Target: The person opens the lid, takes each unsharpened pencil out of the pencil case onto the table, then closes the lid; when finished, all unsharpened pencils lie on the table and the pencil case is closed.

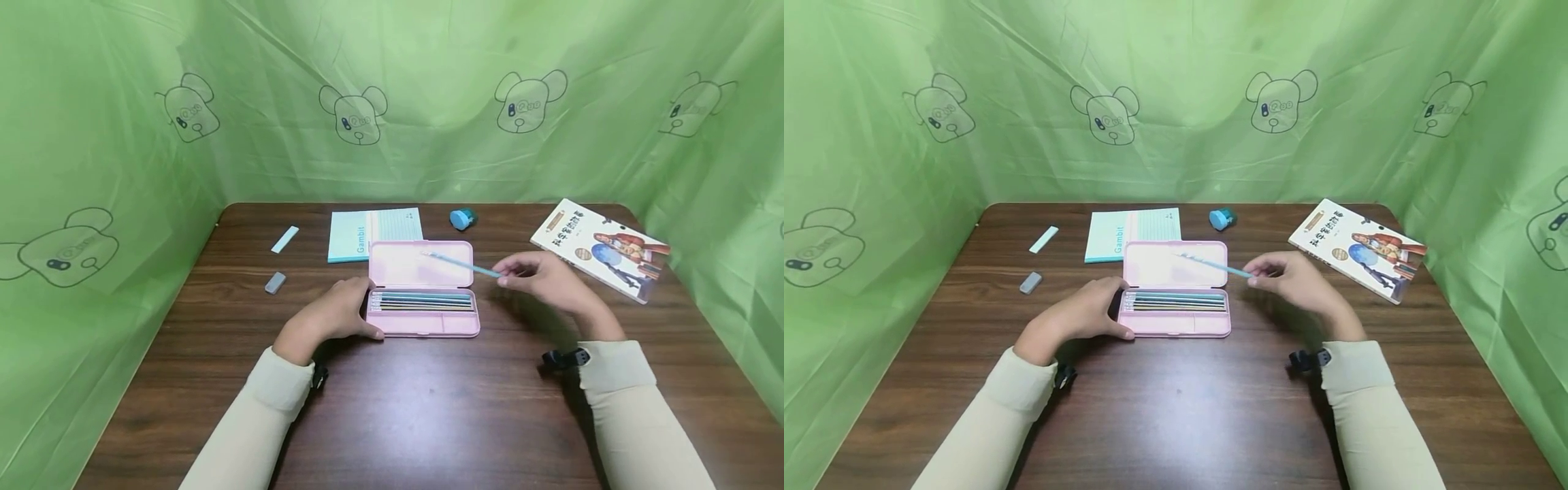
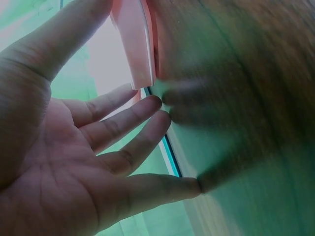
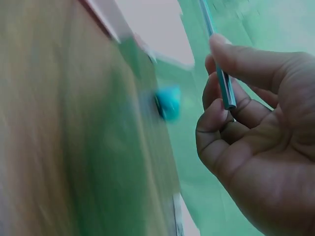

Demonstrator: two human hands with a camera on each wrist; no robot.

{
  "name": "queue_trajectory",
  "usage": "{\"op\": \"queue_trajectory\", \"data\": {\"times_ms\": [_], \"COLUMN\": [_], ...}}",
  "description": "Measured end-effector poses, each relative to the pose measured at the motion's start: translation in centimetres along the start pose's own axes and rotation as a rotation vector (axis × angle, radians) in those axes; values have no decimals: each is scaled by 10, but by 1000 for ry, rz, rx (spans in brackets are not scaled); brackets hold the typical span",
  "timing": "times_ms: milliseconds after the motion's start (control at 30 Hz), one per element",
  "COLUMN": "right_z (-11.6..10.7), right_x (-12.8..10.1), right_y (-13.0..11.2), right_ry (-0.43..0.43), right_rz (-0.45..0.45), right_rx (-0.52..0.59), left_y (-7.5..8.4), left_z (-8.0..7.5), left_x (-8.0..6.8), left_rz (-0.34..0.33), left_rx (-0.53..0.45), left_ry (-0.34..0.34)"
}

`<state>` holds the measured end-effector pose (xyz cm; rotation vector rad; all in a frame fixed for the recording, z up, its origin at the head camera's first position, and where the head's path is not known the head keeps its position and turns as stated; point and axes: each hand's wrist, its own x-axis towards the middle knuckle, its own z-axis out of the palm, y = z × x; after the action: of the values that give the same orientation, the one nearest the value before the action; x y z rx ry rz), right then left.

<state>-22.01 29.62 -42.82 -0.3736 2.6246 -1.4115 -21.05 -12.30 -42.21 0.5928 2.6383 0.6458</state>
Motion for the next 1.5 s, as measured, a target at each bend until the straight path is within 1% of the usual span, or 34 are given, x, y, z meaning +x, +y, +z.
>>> {"op": "queue_trajectory", "data": {"times_ms": [100,200,300,400,533,600,800,1000,1200,1500], "right_z": [-20,-35,-44,-49,-52,-52,-52,-52,-52,-54], "right_x": [-6,-11,-14,-15,-14,-13,-14,-15,-15,-17], "right_y": [15,30,44,54,64,68,72,71,75,78], "right_ry": [74,110,116,106,77,61,49,43,49,39], "right_rz": [45,96,134,136,119,112,119,142,149,160], "right_rx": [4,13,-5,-81,-169,-186,-198,-217,-220,-218], "left_y": [-1,-3,-5,-6,-8,-8,-7,-7,-7,-4], "left_z": [1,2,2,2,3,3,2,3,4,4], "left_x": [-1,-2,-3,-4,-3,-3,-2,-1,1,2], "left_rz": [-6,-9,-10,-12,-12,-12,-3,15,32,31], "left_rx": [1,-2,-6,-7,-5,-3,0,3,-13,-25], "left_ry": [-3,1,6,8,7,7,7,9,6,-2]}}
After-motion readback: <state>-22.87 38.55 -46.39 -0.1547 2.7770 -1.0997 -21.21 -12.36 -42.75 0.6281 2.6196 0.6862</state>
